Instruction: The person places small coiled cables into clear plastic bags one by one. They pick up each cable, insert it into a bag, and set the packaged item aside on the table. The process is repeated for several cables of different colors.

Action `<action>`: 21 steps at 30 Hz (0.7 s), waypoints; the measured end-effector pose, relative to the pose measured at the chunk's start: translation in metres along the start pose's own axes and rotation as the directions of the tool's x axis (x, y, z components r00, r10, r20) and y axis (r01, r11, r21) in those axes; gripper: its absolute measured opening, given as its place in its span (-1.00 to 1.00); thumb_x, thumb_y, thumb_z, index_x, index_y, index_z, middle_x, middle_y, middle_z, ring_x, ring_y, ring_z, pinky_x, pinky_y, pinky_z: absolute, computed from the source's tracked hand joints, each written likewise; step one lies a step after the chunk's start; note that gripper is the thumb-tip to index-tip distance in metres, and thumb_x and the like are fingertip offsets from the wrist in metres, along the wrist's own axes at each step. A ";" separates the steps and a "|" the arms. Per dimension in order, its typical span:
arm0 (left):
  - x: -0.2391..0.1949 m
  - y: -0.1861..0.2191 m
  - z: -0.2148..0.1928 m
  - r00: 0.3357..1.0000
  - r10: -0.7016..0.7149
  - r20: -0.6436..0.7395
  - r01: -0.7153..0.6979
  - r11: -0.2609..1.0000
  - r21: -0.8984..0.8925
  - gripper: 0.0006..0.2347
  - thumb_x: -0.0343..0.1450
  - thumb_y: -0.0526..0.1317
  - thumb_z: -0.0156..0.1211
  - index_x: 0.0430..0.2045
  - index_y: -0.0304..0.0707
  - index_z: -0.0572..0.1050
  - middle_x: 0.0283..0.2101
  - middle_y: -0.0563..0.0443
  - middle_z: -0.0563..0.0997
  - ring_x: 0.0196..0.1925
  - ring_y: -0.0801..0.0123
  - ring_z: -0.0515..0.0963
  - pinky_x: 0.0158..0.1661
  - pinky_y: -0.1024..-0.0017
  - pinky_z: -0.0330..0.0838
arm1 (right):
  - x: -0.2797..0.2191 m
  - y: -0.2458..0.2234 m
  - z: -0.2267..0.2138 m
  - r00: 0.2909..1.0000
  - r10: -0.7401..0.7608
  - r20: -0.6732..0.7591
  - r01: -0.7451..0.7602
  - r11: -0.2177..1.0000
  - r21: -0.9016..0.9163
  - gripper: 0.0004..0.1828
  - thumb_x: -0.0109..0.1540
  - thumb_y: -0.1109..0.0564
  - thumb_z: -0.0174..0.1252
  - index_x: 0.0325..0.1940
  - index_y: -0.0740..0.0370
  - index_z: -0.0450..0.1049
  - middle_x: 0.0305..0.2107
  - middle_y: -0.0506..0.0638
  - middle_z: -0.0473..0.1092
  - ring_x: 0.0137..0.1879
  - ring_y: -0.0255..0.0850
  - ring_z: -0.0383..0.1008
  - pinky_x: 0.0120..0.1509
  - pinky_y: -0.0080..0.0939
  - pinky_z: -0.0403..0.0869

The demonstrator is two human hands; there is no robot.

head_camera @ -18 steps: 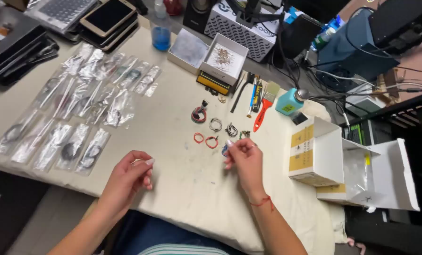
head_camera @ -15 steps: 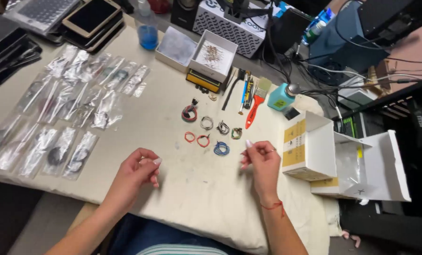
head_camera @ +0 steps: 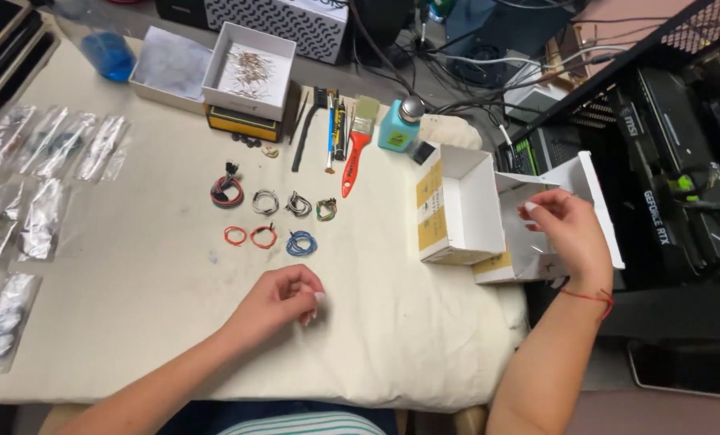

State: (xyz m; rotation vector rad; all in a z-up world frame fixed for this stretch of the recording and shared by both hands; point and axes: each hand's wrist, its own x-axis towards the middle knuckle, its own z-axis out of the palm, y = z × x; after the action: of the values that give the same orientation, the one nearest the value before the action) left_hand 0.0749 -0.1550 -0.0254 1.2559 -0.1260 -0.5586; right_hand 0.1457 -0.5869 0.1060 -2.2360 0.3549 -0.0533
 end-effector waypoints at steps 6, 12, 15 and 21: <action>0.042 -0.003 0.030 0.966 0.024 0.256 -0.056 0.991 0.119 -0.87 0.24 -0.48 0.28 -0.39 -0.43 0.61 -0.62 -0.07 0.61 -0.59 0.45 0.55 -0.40 0.49 0.50 | 0.016 0.012 -0.004 0.988 0.127 -0.094 -0.152 0.922 -0.357 -0.76 0.22 0.26 0.18 -0.07 0.46 0.56 -0.44 0.31 0.55 -0.46 0.01 0.62 -0.31 -0.12 0.56; 0.063 -0.021 0.033 0.952 0.051 0.303 -0.060 0.998 0.022 -0.89 0.29 -0.49 0.28 -0.36 -0.46 0.61 -0.61 -0.14 0.61 -0.60 0.36 0.58 -0.42 0.42 0.54 | 0.004 -0.014 -0.002 0.978 0.187 -0.093 -0.208 0.857 -0.471 -0.70 0.12 0.31 0.29 -0.13 0.64 0.56 -0.48 0.35 0.53 -0.59 -0.04 0.57 -0.43 -0.15 0.55; 0.064 -0.033 0.028 0.947 0.061 0.316 -0.049 0.998 -0.047 -0.89 0.30 -0.50 0.27 -0.35 -0.50 0.59 -0.61 -0.16 0.59 -0.60 0.33 0.60 -0.43 0.40 0.56 | 0.016 0.002 -0.006 0.975 0.188 -0.118 -0.218 0.719 -0.660 -0.81 0.07 0.10 0.37 -0.37 0.28 0.64 -0.62 0.08 0.55 -0.29 0.18 0.64 -0.09 0.07 0.55; 0.057 -0.029 0.019 0.958 -0.065 0.279 0.154 0.938 -0.310 -0.92 0.36 -0.34 0.24 -0.47 -0.42 0.50 -0.68 -0.08 0.45 -0.62 0.38 0.43 -0.52 0.44 0.36 | 0.027 0.022 0.002 0.940 0.331 -0.084 -0.254 0.513 -0.820 -0.81 0.08 -0.02 0.37 -0.44 0.05 0.52 -0.39 -0.05 0.54 -0.21 0.02 0.54 -0.15 -0.06 0.46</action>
State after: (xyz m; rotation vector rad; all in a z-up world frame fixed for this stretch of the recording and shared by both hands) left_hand 0.1073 -0.2037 -0.0579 0.8611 -0.1784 -0.8108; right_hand 0.1663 -0.6057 0.0857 -3.0571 0.8560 0.5014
